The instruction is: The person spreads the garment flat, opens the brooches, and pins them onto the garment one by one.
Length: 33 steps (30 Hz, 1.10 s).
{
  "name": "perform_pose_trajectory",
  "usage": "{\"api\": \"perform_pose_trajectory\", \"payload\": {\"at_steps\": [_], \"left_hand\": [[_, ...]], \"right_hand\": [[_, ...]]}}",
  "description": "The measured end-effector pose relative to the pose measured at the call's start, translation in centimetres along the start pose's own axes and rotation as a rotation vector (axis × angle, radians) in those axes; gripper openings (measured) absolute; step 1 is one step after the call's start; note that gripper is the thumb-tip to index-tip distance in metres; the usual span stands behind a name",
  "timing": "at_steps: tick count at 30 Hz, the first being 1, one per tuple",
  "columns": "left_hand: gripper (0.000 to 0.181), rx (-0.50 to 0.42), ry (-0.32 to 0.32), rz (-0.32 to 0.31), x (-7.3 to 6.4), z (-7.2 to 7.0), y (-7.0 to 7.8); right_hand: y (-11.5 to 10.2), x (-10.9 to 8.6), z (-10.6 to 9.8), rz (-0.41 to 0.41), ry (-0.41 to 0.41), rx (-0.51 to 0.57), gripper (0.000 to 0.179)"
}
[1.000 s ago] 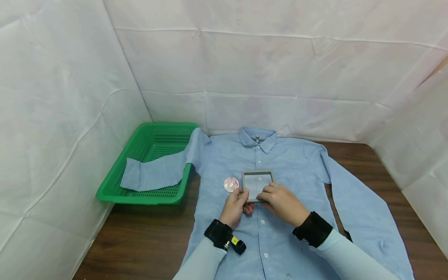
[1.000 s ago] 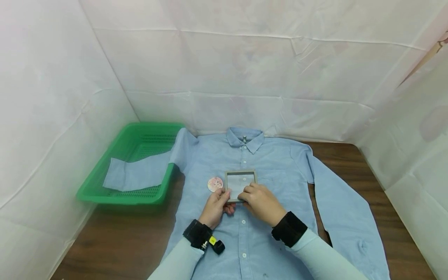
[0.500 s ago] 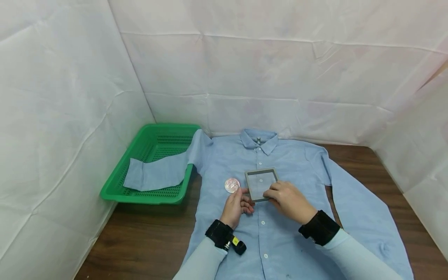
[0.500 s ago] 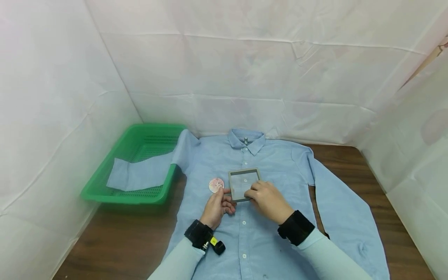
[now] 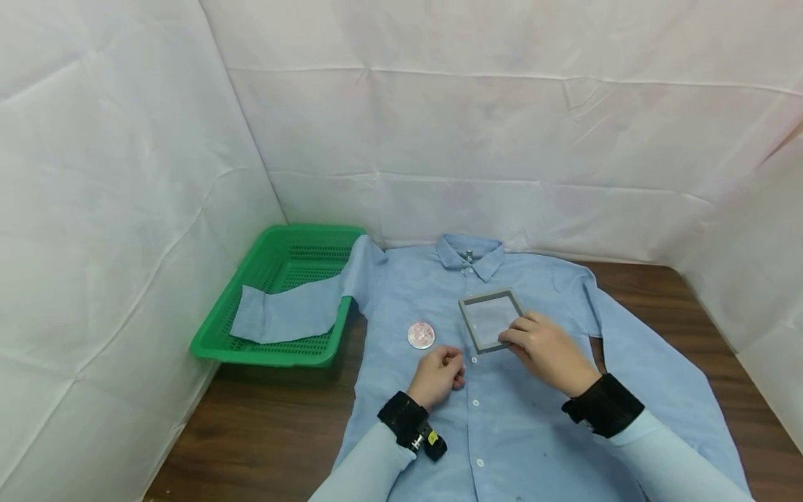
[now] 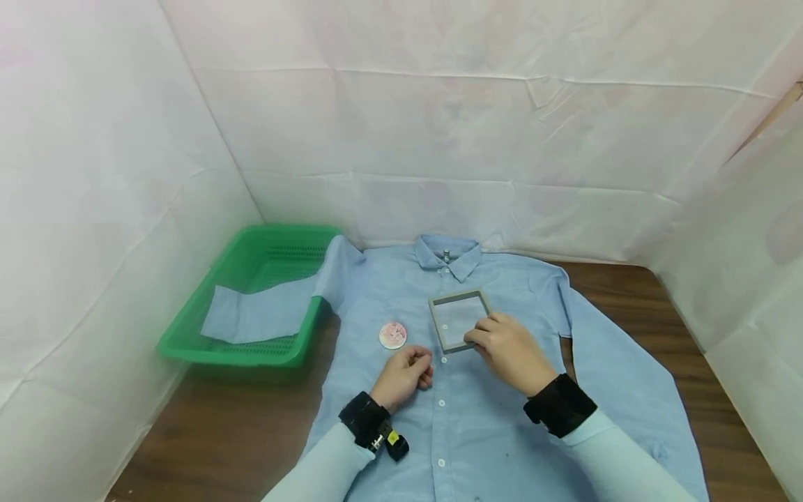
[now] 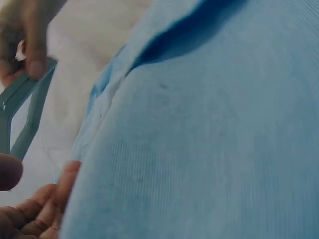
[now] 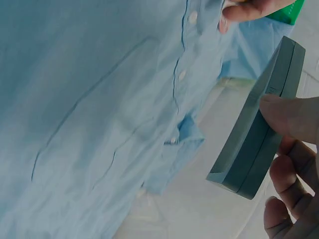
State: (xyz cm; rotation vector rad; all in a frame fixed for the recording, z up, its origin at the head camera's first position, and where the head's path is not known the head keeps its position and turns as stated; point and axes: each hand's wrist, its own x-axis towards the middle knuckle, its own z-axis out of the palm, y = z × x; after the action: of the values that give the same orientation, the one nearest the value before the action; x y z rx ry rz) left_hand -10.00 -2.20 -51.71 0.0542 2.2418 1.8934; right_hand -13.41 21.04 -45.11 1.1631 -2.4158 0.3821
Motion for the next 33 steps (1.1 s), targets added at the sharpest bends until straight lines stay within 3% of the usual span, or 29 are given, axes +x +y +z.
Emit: {"api": "perform_pose_trajectory", "payload": {"at_steps": [6,10,13,18,22,28,33], "left_hand": [[0.029,0.625,-0.119,0.254,-1.4,0.9,1.9],[0.053,0.952,-0.281,0.357,-2.2,1.7,2.7],[0.076,1.127,-0.376,0.397,-2.5,2.2,2.9],[0.102,1.297,-0.471,0.382,-2.8,2.8,2.8],[0.110,1.398,-0.497,0.383,-2.8,3.2,2.4],[0.115,1.439,-0.489,0.394,-2.5,3.6,2.0],[0.116,1.442,-0.473,0.400,-2.5,3.6,2.0]], "right_hand": [[1.4,-0.3,-1.4,0.025,0.007,-0.035,0.025],[2.2,-0.5,-2.4,0.032,0.012,-0.071,0.026],[3.1,-0.5,-3.1,0.021,0.024,-0.089,0.027],[5.0,-0.6,-3.8,-0.007,0.030,-0.118,0.027],[6.4,-0.8,-4.8,-0.002,0.025,-0.151,0.029],[8.1,-1.8,-6.4,0.069,0.023,-0.196,0.032],[9.8,-3.0,-7.3,0.188,0.012,-0.187,0.030]]}}
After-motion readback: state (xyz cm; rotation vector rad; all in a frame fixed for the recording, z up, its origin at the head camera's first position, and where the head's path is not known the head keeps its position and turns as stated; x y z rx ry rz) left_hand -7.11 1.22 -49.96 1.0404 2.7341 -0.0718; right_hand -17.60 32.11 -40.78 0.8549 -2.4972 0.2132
